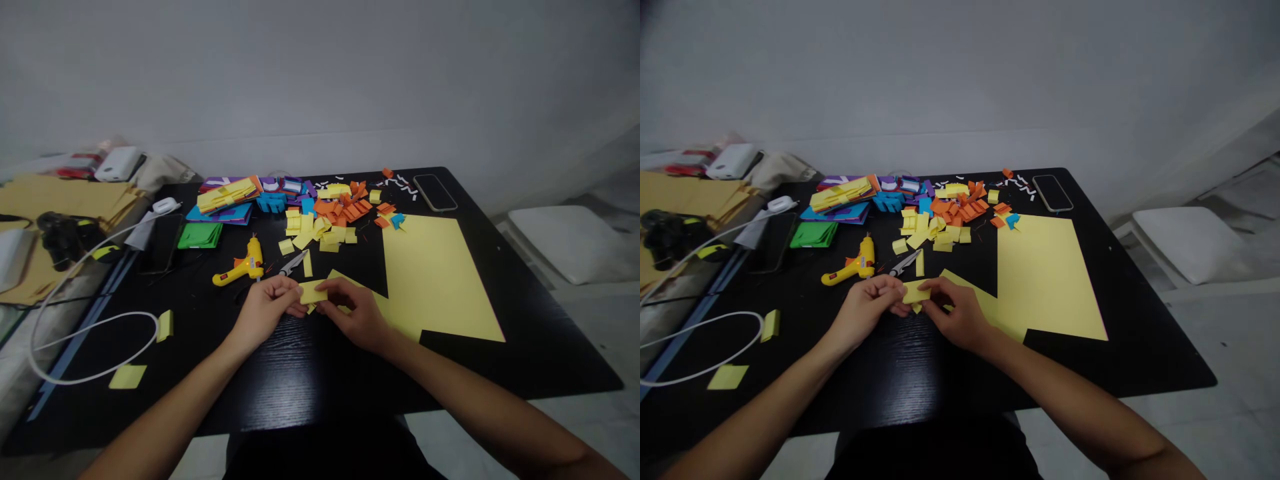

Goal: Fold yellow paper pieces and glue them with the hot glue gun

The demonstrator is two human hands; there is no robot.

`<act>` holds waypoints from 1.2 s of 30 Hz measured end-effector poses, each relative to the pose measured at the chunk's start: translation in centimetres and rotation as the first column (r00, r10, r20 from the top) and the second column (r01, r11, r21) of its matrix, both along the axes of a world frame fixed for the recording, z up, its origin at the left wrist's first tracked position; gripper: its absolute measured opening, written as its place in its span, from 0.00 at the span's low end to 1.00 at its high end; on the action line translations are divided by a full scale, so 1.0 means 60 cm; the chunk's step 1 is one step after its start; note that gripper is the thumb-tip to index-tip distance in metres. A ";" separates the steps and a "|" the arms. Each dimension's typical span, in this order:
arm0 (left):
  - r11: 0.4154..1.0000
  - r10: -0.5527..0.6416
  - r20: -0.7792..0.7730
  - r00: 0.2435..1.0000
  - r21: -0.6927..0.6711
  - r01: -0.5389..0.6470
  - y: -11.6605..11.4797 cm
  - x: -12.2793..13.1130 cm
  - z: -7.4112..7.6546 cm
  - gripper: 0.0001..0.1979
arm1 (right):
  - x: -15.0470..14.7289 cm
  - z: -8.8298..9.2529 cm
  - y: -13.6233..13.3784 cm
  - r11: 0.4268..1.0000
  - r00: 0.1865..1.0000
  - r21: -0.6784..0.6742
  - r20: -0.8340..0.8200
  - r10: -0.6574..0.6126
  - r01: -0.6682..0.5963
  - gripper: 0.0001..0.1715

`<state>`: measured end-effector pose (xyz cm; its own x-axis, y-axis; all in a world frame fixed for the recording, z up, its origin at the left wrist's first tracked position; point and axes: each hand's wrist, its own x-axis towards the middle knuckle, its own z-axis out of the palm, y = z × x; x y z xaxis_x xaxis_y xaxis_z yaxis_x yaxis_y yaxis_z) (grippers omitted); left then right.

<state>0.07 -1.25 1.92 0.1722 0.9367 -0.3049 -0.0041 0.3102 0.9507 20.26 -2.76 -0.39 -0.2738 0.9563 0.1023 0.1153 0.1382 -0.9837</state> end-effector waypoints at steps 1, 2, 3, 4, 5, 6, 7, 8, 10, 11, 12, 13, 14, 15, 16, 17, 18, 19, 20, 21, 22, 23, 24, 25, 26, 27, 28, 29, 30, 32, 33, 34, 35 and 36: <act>1.000 0.013 0.000 1.000 -0.004 -0.013 -0.001 0.002 0.000 0.14 | -0.001 -0.001 -0.001 1.000 1.000 0.020 0.019 -0.011 0.010 0.10; 1.000 0.025 -0.002 1.000 -0.008 -0.025 -0.003 0.003 0.000 0.14 | -0.001 -0.001 -0.002 0.999 0.999 0.035 0.029 -0.016 0.015 0.09; 0.999 0.036 -0.004 0.999 -0.009 -0.036 -0.004 0.005 0.001 0.14 | -0.002 0.000 -0.004 0.999 0.999 0.043 0.029 -0.017 0.016 0.08; 0.999 0.045 -0.005 0.999 -0.005 -0.045 -0.006 0.007 0.001 0.14 | -0.003 0.000 -0.005 0.999 1.000 0.043 0.020 -0.017 0.016 0.08; 0.999 0.054 -0.004 0.999 0.004 -0.054 -0.008 0.009 0.002 0.14 | -0.003 0.001 -0.006 0.999 1.000 0.039 0.005 -0.016 0.015 0.08; 0.998 0.062 -0.002 0.998 0.016 -0.062 -0.009 0.010 0.003 0.14 | -0.004 0.003 -0.007 0.999 1.000 0.033 -0.013 -0.015 0.015 0.08; 0.997 0.067 0.002 0.998 0.029 -0.067 -0.010 0.011 0.003 0.14 | -0.004 0.004 -0.008 1.000 0.999 0.023 -0.033 -0.011 0.012 0.08; 0.997 0.071 0.005 0.997 0.040 -0.072 -0.011 0.012 0.004 0.14 | -0.004 0.006 -0.009 1.000 0.999 0.013 -0.053 -0.008 0.008 0.08; 0.995 0.077 0.010 0.997 0.057 -0.078 -0.011 0.012 0.005 0.13 | -0.003 0.009 -0.010 1.000 0.997 -0.005 -0.080 0.013 -0.014 0.08; 0.995 0.080 0.011 0.997 0.063 -0.081 -0.011 0.012 0.005 0.13 | -0.002 0.011 -0.009 0.999 0.995 -0.021 -0.098 0.031 -0.033 0.08; 0.994 0.083 0.009 0.997 0.070 -0.084 -0.010 0.011 0.005 0.14 | -0.001 0.012 -0.008 0.998 0.990 -0.047 -0.132 0.045 -0.052 0.11; 0.993 0.085 0.004 0.996 0.078 -0.085 -0.010 0.010 0.005 0.14 | 0.000 0.013 -0.006 0.994 0.983 -0.087 -0.176 0.056 -0.072 0.15; 0.993 0.083 -0.006 0.997 0.088 -0.082 -0.009 0.009 0.004 0.14 | 0.000 0.014 -0.003 0.986 0.969 -0.143 -0.240 0.051 -0.087 0.19; 0.992 0.079 -0.019 0.997 0.100 -0.076 -0.009 0.008 0.004 0.13 | 0.001 0.013 0.000 0.972 0.948 -0.212 -0.318 0.027 -0.099 0.23; 0.991 0.072 -0.034 0.997 0.113 -0.068 -0.009 0.007 0.003 0.13 | 0.001 0.013 0.004 0.952 0.930 -0.286 -0.369 -0.001 -0.113 0.23; 0.990 0.067 -0.047 0.997 0.127 -0.060 -0.009 0.006 0.003 0.13 | 0.002 0.012 0.008 0.925 0.923 -0.355 -0.384 -0.015 -0.133 0.22; 0.989 0.060 -0.060 0.996 0.140 -0.051 -0.009 0.006 0.003 0.13 | 0.002 0.011 0.012 0.899 0.924 -0.406 -0.383 -0.002 -0.167 0.22; 0.988 0.052 -0.071 0.996 0.152 -0.041 -0.010 0.006 0.003 0.12 | 0.002 0.010 0.016 0.875 0.927 -0.438 -0.373 0.029 -0.204 0.23; 0.986 0.045 -0.079 0.996 0.163 -0.032 -0.011 0.006 0.003 0.12 | 0.002 0.009 0.018 0.864 0.931 -0.460 -0.364 0.028 -0.206 0.23; 0.985 0.039 -0.084 0.996 0.173 -0.024 -0.011 0.005 0.003 0.12 | 0.003 0.009 0.020 0.855 0.934 -0.473 -0.357 0.032 -0.210 0.24; 0.983 0.035 -0.087 0.996 0.181 -0.019 -0.011 0.005 0.003 0.11 | 0.003 0.009 0.021 0.853 0.936 -0.479 -0.352 0.029 -0.207 0.24; 0.982 0.034 -0.088 0.996 0.186 -0.017 -0.011 0.005 0.003 0.11 | 0.003 0.010 0.021 0.853 0.937 -0.482 -0.348 0.022 -0.199 0.24; 0.982 0.037 -0.087 0.995 0.189 -0.020 -0.011 0.004 0.002 0.11 | 0.003 0.011 0.020 0.855 0.938 -0.482 -0.347 0.017 -0.194 0.24; 0.981 0.044 -0.086 0.995 0.190 -0.027 -0.011 0.004 0.002 0.11 | 0.003 0.012 0.020 0.856 0.938 -0.481 -0.345 0.014 -0.190 0.24; 0.981 0.053 -0.084 0.995 0.189 -0.036 -0.010 0.004 0.002 0.11 | 0.003 0.013 0.019 0.858 0.940 -0.480 -0.342 0.011 -0.185 0.25; 0.982 0.059 -0.082 0.995 0.185 -0.043 -0.010 0.004 0.001 0.11 | 0.002 0.014 0.019 0.859 0.941 -0.479 -0.339 0.009 -0.181 0.25; 0.982 0.063 -0.079 0.995 0.181 -0.048 -0.009 0.003 0.001 0.12 | 0.002 0.014 0.018 0.860 0.942 -0.479 -0.336 0.007 -0.177 0.25; 0.983 0.064 -0.075 0.995 0.177 -0.050 -0.009 0.004 0.001 0.12 | 0.002 0.015 0.018 0.862 0.943 -0.477 -0.332 0.004 -0.172 0.26; 0.984 0.061 -0.073 0.995 0.174 -0.048 -0.008 0.004 0.000 0.12 | 0.002 0.015 0.019 0.864 0.945 -0.475 -0.328 0.004 -0.168 0.26; 0.984 0.052 -0.072 0.996 0.175 -0.039 -0.008 0.004 0.000 0.12 | 0.002 0.014 0.019 0.869 0.948 -0.467 -0.319 0.005 -0.162 0.25; 0.984 0.047 -0.074 0.996 0.178 -0.033 -0.008 0.004 -0.001 0.12 | 0.002 0.013 0.020 0.872 0.948 -0.463 -0.318 0.006 -0.161 0.25; 0.983 0.042 -0.076 0.996 0.181 -0.028 -0.008 0.004 -0.001 0.13 | 0.002 0.012 0.021 0.874 0.948 -0.459 -0.319 0.008 -0.161 0.25; 0.983 0.035 -0.078 0.996 0.184 -0.020 -0.008 0.004 -0.001 0.13 | 0.002 0.011 0.021 0.876 0.946 -0.455 -0.323 0.006 -0.161 0.25; 0.982 0.027 -0.078 0.997 0.186 -0.012 -0.008 0.004 -0.001 0.13 | 0.002 0.011 0.022 0.879 0.944 -0.450 -0.329 -0.002 -0.155 0.24</act>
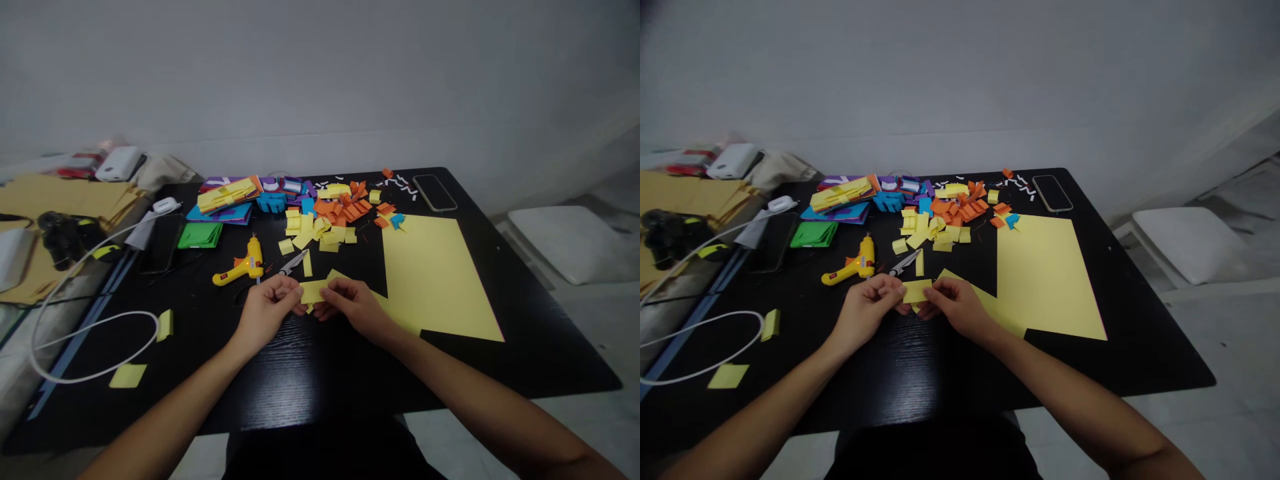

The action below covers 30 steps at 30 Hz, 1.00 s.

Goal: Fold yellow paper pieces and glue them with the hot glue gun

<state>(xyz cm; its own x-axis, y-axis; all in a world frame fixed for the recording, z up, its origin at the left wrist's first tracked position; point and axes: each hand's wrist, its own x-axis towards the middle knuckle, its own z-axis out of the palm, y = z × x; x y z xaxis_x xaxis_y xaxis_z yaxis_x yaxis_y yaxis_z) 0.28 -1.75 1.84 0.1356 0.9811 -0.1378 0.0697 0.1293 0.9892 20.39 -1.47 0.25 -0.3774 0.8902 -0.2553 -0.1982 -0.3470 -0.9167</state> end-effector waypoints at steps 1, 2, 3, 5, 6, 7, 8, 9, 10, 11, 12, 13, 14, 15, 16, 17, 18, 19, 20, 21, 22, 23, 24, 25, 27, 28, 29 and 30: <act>1.000 -0.011 0.001 1.000 0.000 0.011 0.000 0.000 0.000 0.13 | 0.000 0.000 0.000 1.000 1.000 0.005 -0.008 -0.013 0.013 0.24; 1.000 -0.025 0.003 1.000 -0.003 0.025 0.000 -0.001 0.000 0.14 | -0.001 -0.001 0.001 1.000 1.000 0.009 -0.014 -0.028 0.028 0.24; 0.999 -0.040 0.007 0.999 -0.010 0.041 0.000 -0.001 -0.001 0.14 | -0.001 -0.001 0.001 0.999 0.999 0.015 -0.015 -0.041 0.041 0.24; 0.997 -0.075 0.019 0.997 -0.032 0.076 0.000 -0.001 0.000 0.14 | -0.001 -0.001 0.000 0.998 0.998 0.034 -0.002 -0.056 0.056 0.23; 0.994 -0.096 0.026 0.995 -0.045 0.097 0.000 -0.001 0.000 0.15 | -0.001 -0.002 0.000 0.997 0.998 0.048 0.009 -0.057 0.056 0.23; 0.991 -0.119 0.029 0.992 -0.055 0.120 0.001 0.000 0.000 0.15 | 0.000 -0.002 -0.001 0.996 0.998 0.064 0.019 -0.056 0.054 0.22; 0.987 -0.146 0.028 0.989 -0.061 0.147 0.001 0.000 0.001 0.15 | 0.000 -0.003 -0.001 0.995 0.998 0.081 0.026 -0.053 0.050 0.22; 0.983 -0.174 0.021 0.984 -0.063 0.175 0.001 0.001 0.001 0.15 | 0.001 -0.004 -0.001 0.995 0.998 0.094 0.030 -0.047 0.044 0.22; 0.978 -0.199 0.014 0.980 -0.061 0.200 0.001 0.002 0.002 0.15 | 0.002 -0.004 -0.001 0.994 0.999 0.100 0.032 -0.044 0.040 0.22; 0.973 -0.221 0.009 0.975 -0.058 0.221 0.000 0.002 0.001 0.15 | 0.003 -0.005 -0.001 0.994 0.999 0.099 0.029 -0.039 0.036 0.22; 0.970 -0.237 0.008 0.971 -0.054 0.237 0.000 0.002 0.001 0.16 | 0.003 -0.005 0.000 0.995 0.999 0.090 0.025 -0.035 0.033 0.22; 0.967 -0.248 0.011 0.969 -0.053 0.248 0.000 0.002 0.000 0.16 | 0.003 -0.005 0.000 0.996 0.999 0.079 0.020 -0.033 0.031 0.21; 0.965 -0.255 0.018 0.967 -0.055 0.255 0.000 0.001 -0.001 0.16 | 0.003 -0.004 0.000 0.997 0.999 0.067 0.012 -0.033 0.032 0.21; 0.964 -0.258 0.024 0.966 -0.059 0.259 0.000 0.001 -0.002 0.16 | 0.003 -0.003 0.001 0.997 0.999 0.061 0.003 -0.036 0.036 0.21; 0.963 -0.261 0.029 0.965 -0.067 0.263 0.000 0.000 -0.003 0.17 | 0.003 -0.002 0.001 0.997 0.999 0.062 -0.002 -0.041 0.041 0.21; 0.961 -0.265 0.032 0.964 -0.076 0.266 0.001 0.000 -0.003 0.17 | 0.002 -0.001 0.000 0.996 0.999 0.071 -0.003 -0.048 0.048 0.22; 0.960 -0.266 0.036 0.963 -0.083 0.268 0.001 -0.001 -0.004 0.17 | 0.001 0.000 0.000 0.995 0.998 0.085 0.003 -0.058 0.057 0.22; 0.959 -0.267 0.041 0.963 -0.091 0.270 0.001 -0.001 -0.004 0.17 | 0.001 0.001 0.000 0.993 0.998 0.102 0.015 -0.067 0.065 0.22; 0.957 -0.269 0.046 0.962 -0.097 0.273 0.001 -0.001 -0.004 0.17 | 0.001 0.002 -0.001 0.990 0.997 0.120 0.031 -0.073 0.069 0.23; 0.955 -0.273 0.049 0.961 -0.102 0.277 0.002 -0.001 -0.004 0.17 | 0.001 0.003 -0.001 0.988 0.996 0.135 0.048 -0.077 0.070 0.23; 0.954 -0.277 0.050 0.960 -0.108 0.281 0.002 0.000 -0.004 0.17 | 0.002 0.003 -0.001 0.987 0.995 0.147 0.066 -0.081 0.070 0.23; 0.951 -0.281 0.050 0.958 -0.116 0.285 0.002 0.000 -0.004 0.17 | 0.002 0.003 -0.002 0.985 0.993 0.157 0.083 -0.083 0.069 0.23; 0.948 -0.286 0.051 0.957 -0.127 0.290 0.001 0.000 -0.005 0.17 | 0.003 0.002 -0.001 0.984 0.992 0.166 0.098 -0.085 0.067 0.23; 0.944 -0.292 0.053 0.955 -0.142 0.297 0.001 0.000 -0.005 0.17 | 0.003 0.002 -0.001 0.983 0.990 0.171 0.108 -0.087 0.068 0.23; 0.936 -0.302 0.062 0.951 -0.168 0.309 0.001 0.000 -0.006 0.18 | 0.004 0.001 -0.001 0.983 0.990 0.169 0.115 -0.088 0.067 0.23; 0.933 -0.307 0.067 0.949 -0.178 0.314 0.001 0.000 -0.007 0.18 | 0.003 0.001 -0.001 0.984 0.990 0.164 0.114 -0.086 0.066 0.23; 0.930 -0.312 0.070 0.948 -0.184 0.319 0.001 -0.001 -0.007 0.18 | 0.003 0.001 -0.001 0.985 0.990 0.159 0.113 -0.083 0.064 0.23; 0.927 -0.316 0.071 0.946 -0.188 0.323 0.001 -0.001 -0.007 0.18 | 0.002 0.001 -0.001 0.986 0.990 0.156 0.112 -0.081 0.063 0.23</act>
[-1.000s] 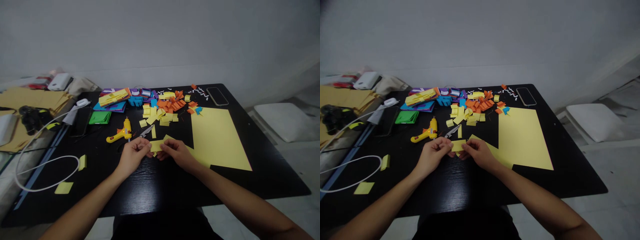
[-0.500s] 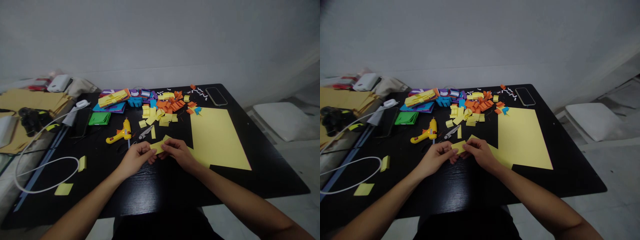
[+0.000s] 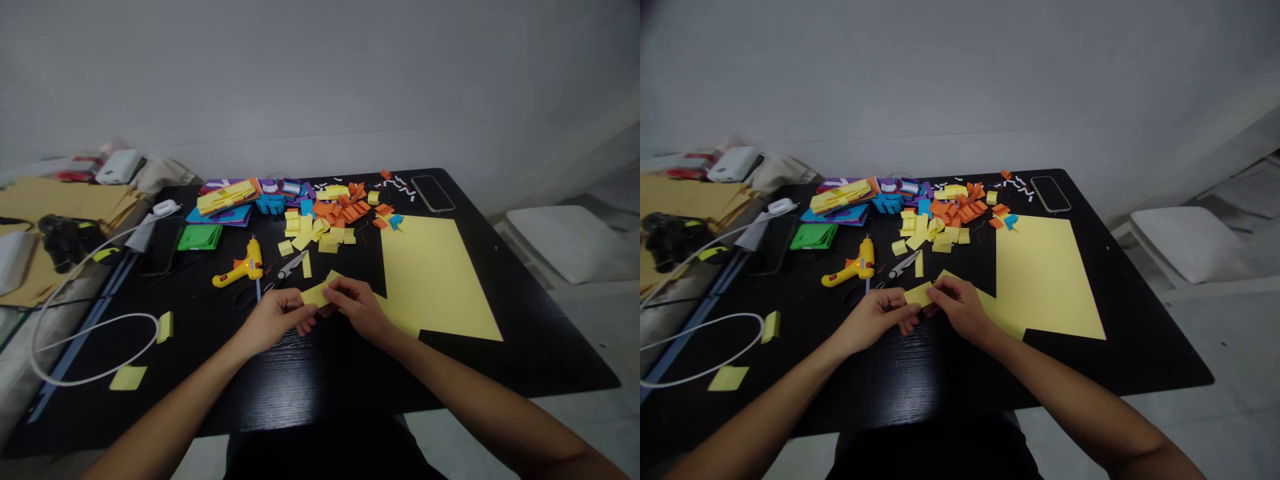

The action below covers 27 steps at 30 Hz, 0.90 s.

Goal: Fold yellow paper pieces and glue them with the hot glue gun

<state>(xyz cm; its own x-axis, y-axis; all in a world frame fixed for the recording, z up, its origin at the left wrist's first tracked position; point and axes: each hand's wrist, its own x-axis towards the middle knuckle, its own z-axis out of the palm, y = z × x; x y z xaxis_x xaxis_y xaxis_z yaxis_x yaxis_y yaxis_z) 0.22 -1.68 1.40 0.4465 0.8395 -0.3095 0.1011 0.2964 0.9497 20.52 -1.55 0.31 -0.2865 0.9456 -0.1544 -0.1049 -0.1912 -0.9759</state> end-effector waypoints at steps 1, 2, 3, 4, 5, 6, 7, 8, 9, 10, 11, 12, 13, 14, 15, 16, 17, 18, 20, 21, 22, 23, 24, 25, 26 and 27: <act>1.000 -0.005 -0.001 1.000 -0.002 0.005 0.000 0.000 0.000 0.18 | -0.001 0.000 0.000 1.000 1.000 0.000 0.001 -0.001 0.001 0.23; 1.000 -0.010 -0.003 1.000 -0.004 0.010 0.000 -0.001 0.000 0.18 | -0.001 0.001 0.000 1.000 1.000 0.004 0.004 -0.004 0.004 0.23; 1.000 -0.014 -0.005 1.000 -0.006 0.014 -0.001 -0.001 0.001 0.18 | -0.001 0.002 -0.001 1.000 1.000 0.008 0.007 -0.008 0.008 0.23; 1.000 -0.016 -0.007 1.000 -0.006 0.016 -0.001 -0.001 0.001 0.18 | -0.001 0.002 -0.001 1.000 1.000 0.010 0.006 -0.013 0.013 0.23; 1.000 -0.016 -0.008 1.000 -0.005 0.016 -0.001 0.000 0.002 0.18 | -0.001 0.002 -0.001 1.000 1.000 0.008 0.003 -0.015 0.015 0.23; 1.000 -0.015 -0.008 1.000 -0.003 0.015 -0.002 0.000 0.002 0.18 | 0.000 0.002 -0.001 1.000 1.000 0.004 -0.001 -0.017 0.017 0.22; 1.000 -0.013 -0.008 1.000 0.000 0.013 -0.002 0.001 0.003 0.18 | 0.000 0.002 -0.001 1.000 1.000 -0.003 -0.008 -0.019 0.019 0.22; 1.000 -0.013 -0.009 1.000 0.003 0.013 -0.002 0.002 0.003 0.17 | 0.001 0.001 -0.001 1.000 1.000 -0.009 -0.016 -0.022 0.021 0.21; 1.000 -0.013 -0.010 1.000 0.006 0.013 -0.003 0.002 0.004 0.17 | 0.001 0.000 -0.001 1.000 0.999 -0.013 -0.023 -0.026 0.025 0.21; 1.000 -0.016 -0.013 1.000 0.007 0.016 -0.003 0.003 0.004 0.17 | 0.001 -0.001 -0.001 1.000 0.999 -0.014 -0.025 -0.028 0.028 0.21; 1.000 -0.019 -0.016 1.000 0.007 0.019 -0.004 0.003 0.004 0.17 | 0.001 -0.002 -0.001 1.000 0.999 -0.011 -0.024 -0.030 0.030 0.21; 1.000 -0.024 -0.020 1.000 0.007 0.024 -0.004 0.004 0.004 0.18 | 0.001 -0.003 0.000 1.000 0.999 -0.008 -0.023 -0.030 0.029 0.20; 1.000 -0.027 -0.025 0.999 0.007 0.027 -0.005 0.004 0.004 0.18 | 0.001 -0.004 0.000 1.000 0.999 -0.003 -0.020 -0.029 0.028 0.20; 1.000 -0.029 -0.030 0.999 0.008 0.030 -0.005 0.004 0.003 0.18 | 0.001 -0.004 0.000 1.000 0.999 0.001 -0.016 -0.028 0.028 0.20; 0.999 -0.031 -0.037 0.999 0.010 0.032 -0.005 0.004 0.002 0.18 | 0.000 -0.004 0.001 1.000 1.000 0.005 -0.011 -0.028 0.028 0.19; 0.999 -0.034 -0.045 0.998 0.013 0.035 -0.005 0.003 0.001 0.18 | 0.000 -0.004 0.001 1.000 0.999 0.007 -0.009 -0.031 0.031 0.19; 0.999 -0.038 -0.053 0.998 0.016 0.039 -0.005 0.003 0.000 0.18 | 0.000 -0.004 0.001 0.999 0.999 0.009 -0.009 -0.033 0.033 0.18; 0.999 -0.045 -0.061 0.997 0.021 0.046 -0.005 0.002 -0.001 0.17 | 0.000 -0.003 0.001 0.999 0.999 0.012 -0.009 -0.034 0.034 0.18; 0.998 -0.055 -0.074 0.996 0.038 0.058 -0.005 0.002 -0.002 0.17 | 0.001 -0.001 0.001 0.999 0.999 0.020 -0.004 -0.031 0.032 0.16; 0.997 -0.053 -0.080 0.995 0.051 0.057 -0.005 0.001 -0.002 0.16 | 0.002 0.001 0.001 0.999 1.000 0.028 0.002 -0.030 0.030 0.15; 0.996 -0.046 -0.084 0.995 0.070 0.052 -0.005 0.001 -0.001 0.16 | 0.002 0.002 0.000 0.999 1.000 0.038 0.011 -0.028 0.028 0.14; 0.995 -0.034 -0.087 0.996 0.093 0.042 -0.005 0.001 -0.001 0.15 | 0.003 0.004 0.000 0.999 0.999 0.047 0.021 -0.026 0.025 0.13; 0.992 -0.019 -0.091 0.996 0.119 0.030 -0.006 0.001 0.001 0.15 | 0.003 0.006 0.000 0.998 0.999 0.057 0.029 -0.022 0.020 0.13; 0.989 -0.005 -0.096 0.995 0.146 0.019 -0.005 0.001 0.002 0.15 | 0.003 0.007 -0.001 0.998 0.999 0.066 0.036 -0.016 0.014 0.12; 0.985 0.007 -0.105 0.994 0.171 0.011 -0.005 0.001 0.004 0.14 | 0.002 0.008 -0.001 0.997 0.999 0.075 0.039 -0.011 0.008 0.13; 0.981 0.017 -0.114 0.993 0.195 0.006 -0.005 0.001 0.005 0.15 | 0.001 0.008 -0.002 0.997 0.999 0.081 0.040 -0.008 0.004 0.13</act>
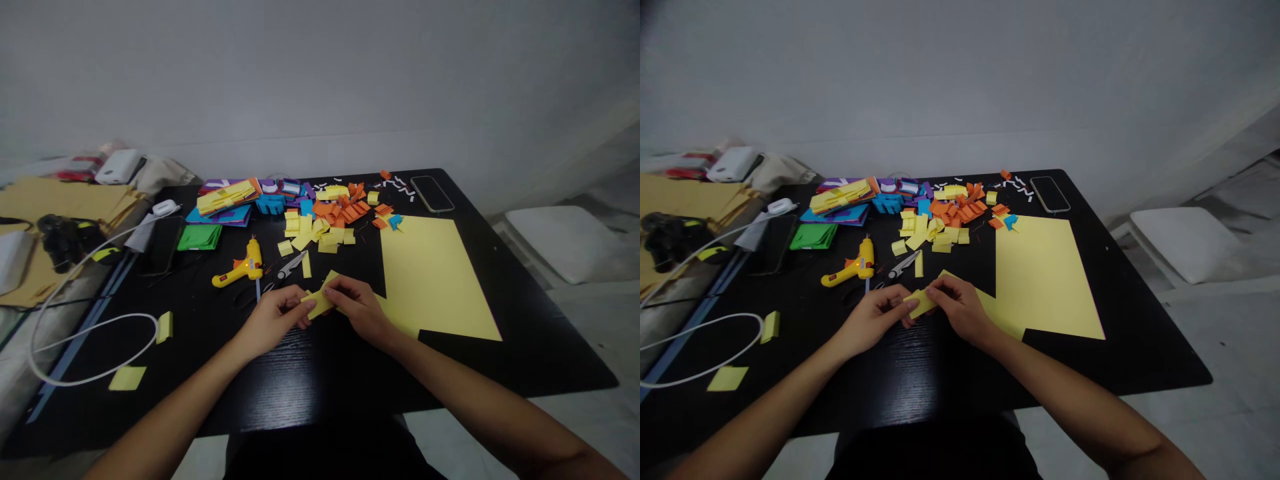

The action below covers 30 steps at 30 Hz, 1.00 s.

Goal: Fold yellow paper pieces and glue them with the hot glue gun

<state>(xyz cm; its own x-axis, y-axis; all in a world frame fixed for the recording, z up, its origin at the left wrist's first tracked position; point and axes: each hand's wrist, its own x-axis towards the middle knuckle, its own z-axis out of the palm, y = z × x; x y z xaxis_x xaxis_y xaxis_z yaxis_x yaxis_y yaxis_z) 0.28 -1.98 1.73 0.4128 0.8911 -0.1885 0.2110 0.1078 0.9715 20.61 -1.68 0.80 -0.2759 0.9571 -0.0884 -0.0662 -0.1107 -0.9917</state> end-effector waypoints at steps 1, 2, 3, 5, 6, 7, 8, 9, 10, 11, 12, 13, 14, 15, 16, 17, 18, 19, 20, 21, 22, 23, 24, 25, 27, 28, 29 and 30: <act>1.000 0.008 -0.008 1.000 0.021 -0.007 0.000 0.000 0.001 0.15 | -0.001 -0.001 -0.001 1.000 1.000 0.003 0.000 0.003 -0.003 0.14; 0.999 0.017 -0.013 1.000 0.039 -0.017 0.001 0.000 0.002 0.15 | -0.002 -0.002 -0.001 1.000 1.000 0.003 -0.004 0.005 -0.005 0.15; 0.998 0.029 -0.013 0.999 0.055 -0.028 0.001 -0.001 0.003 0.15 | -0.003 -0.004 -0.002 1.000 1.000 -0.003 -0.011 0.007 -0.007 0.16; 0.995 0.064 -0.003 0.998 0.080 -0.064 0.001 -0.002 0.003 0.15 | -0.005 -0.009 -0.002 0.999 0.999 -0.028 -0.038 0.024 -0.026 0.18; 0.993 0.083 0.003 0.997 0.088 -0.082 0.001 -0.002 0.002 0.15 | -0.005 -0.012 -0.001 0.998 0.998 -0.043 -0.051 0.038 -0.040 0.19; 0.991 0.098 0.006 0.995 0.092 -0.098 0.001 -0.003 0.002 0.15 | -0.005 -0.014 -0.001 0.997 0.997 -0.055 -0.059 0.044 -0.047 0.20; 0.990 0.105 0.009 0.994 0.092 -0.105 0.001 -0.003 0.001 0.15 | -0.005 -0.015 0.000 0.997 0.997 -0.065 -0.063 0.041 -0.045 0.20; 0.991 0.100 0.012 0.995 0.088 -0.100 0.000 -0.003 0.000 0.16 | -0.004 -0.016 0.001 0.997 0.998 -0.070 -0.061 0.029 -0.033 0.21; 0.993 0.084 0.016 0.996 0.085 -0.085 0.000 -0.003 -0.001 0.16 | -0.003 -0.016 0.002 0.998 0.998 -0.070 -0.056 0.005 -0.009 0.21; 0.995 0.059 0.018 0.998 0.083 -0.060 -0.001 -0.003 -0.002 0.17 | -0.002 -0.016 0.003 0.998 0.998 -0.065 -0.051 -0.022 0.018 0.21; 0.996 0.031 0.016 0.999 0.081 -0.032 -0.001 -0.003 -0.002 0.17 | -0.001 -0.015 0.003 0.997 0.998 -0.058 -0.044 -0.045 0.043 0.22; 0.997 0.005 0.006 1.000 0.083 -0.005 -0.002 -0.003 -0.002 0.18 | -0.001 -0.015 0.004 0.997 0.998 -0.051 -0.033 -0.058 0.057 0.22; 0.996 -0.015 -0.015 1.000 0.090 0.016 -0.002 -0.003 -0.001 0.18 | 0.000 -0.014 0.004 0.997 0.998 -0.042 -0.019 -0.062 0.061 0.22; 0.994 -0.020 -0.049 0.999 0.103 0.025 -0.003 -0.003 -0.001 0.18 | 0.001 -0.013 0.004 0.998 0.999 -0.034 -0.001 -0.053 0.053 0.22; 0.992 -0.008 -0.089 0.996 0.126 0.019 -0.003 -0.002 0.000 0.17 | 0.001 -0.013 0.003 0.999 0.999 -0.027 0.021 -0.034 0.035 0.22; 0.987 0.020 -0.127 0.992 0.160 0.000 -0.003 -0.002 0.001 0.16 | 0.000 -0.013 0.002 1.000 0.999 -0.020 0.047 -0.010 0.011 0.21; 0.980 0.056 -0.153 0.987 0.197 -0.025 -0.003 -0.001 0.001 0.14 | 0.000 -0.014 0.000 1.000 0.997 -0.013 0.073 0.015 -0.014 0.20; 0.972 0.089 -0.166 0.982 0.231 -0.049 -0.003 -0.001 0.002 0.13 | -0.001 -0.015 -0.002 0.999 0.994 -0.007 0.098 0.038 -0.038 0.20; 0.964 0.112 -0.166 0.980 0.257 -0.067 -0.003 0.000 0.002 0.12 | -0.003 -0.016 -0.004 0.998 0.991 -0.002 0.122 0.057 -0.058 0.19; 0.959 0.124 -0.159 0.980 0.271 -0.077 -0.002 0.000 0.002 0.12 | -0.004 -0.017 -0.006 0.997 0.988 0.000 0.139 0.073 -0.073 0.19; 0.958 0.123 -0.154 0.980 0.276 -0.077 -0.002 0.000 0.002 0.12 | -0.005 -0.018 -0.007 0.997 0.986 0.002 0.148 0.078 -0.079 0.19; 0.958 0.117 -0.156 0.981 0.276 -0.071 -0.002 0.000 0.002 0.12 | -0.006 -0.018 -0.008 0.997 0.986 0.003 0.148 0.080 -0.081 0.18; 0.959 0.112 -0.163 0.980 0.276 -0.063 -0.002 -0.001 0.002 0.12 | -0.006 -0.018 -0.009 0.996 0.986 0.003 0.142 0.082 -0.084 0.18; 0.960 0.106 -0.173 0.979 0.275 -0.056 -0.002 -0.001 0.002 0.12 | -0.007 -0.017 -0.009 0.996 0.987 0.005 0.136 0.082 -0.084 0.17; 0.963 0.086 -0.191 0.978 0.267 -0.032 -0.004 -0.002 0.001 0.13 | -0.006 -0.014 -0.008 0.997 0.988 0.016 0.136 0.078 -0.081 0.14; 0.966 0.070 -0.196 0.978 0.259 -0.017 -0.005 -0.003 0.001 0.13 | -0.006 -0.012 -0.008 0.997 0.987 0.024 0.142 0.074 -0.078 0.13; 0.968 0.052 -0.198 0.979 0.251 0.000 -0.006 -0.003 0.000 0.14 | -0.005 -0.011 -0.007 0.996 0.986 0.033 0.149 0.073 -0.078 0.11; 0.969 0.036 -0.199 0.979 0.245 0.015 -0.008 -0.003 0.000 0.14 | -0.004 -0.010 -0.006 0.996 0.986 0.038 0.152 0.073 -0.080 0.10</act>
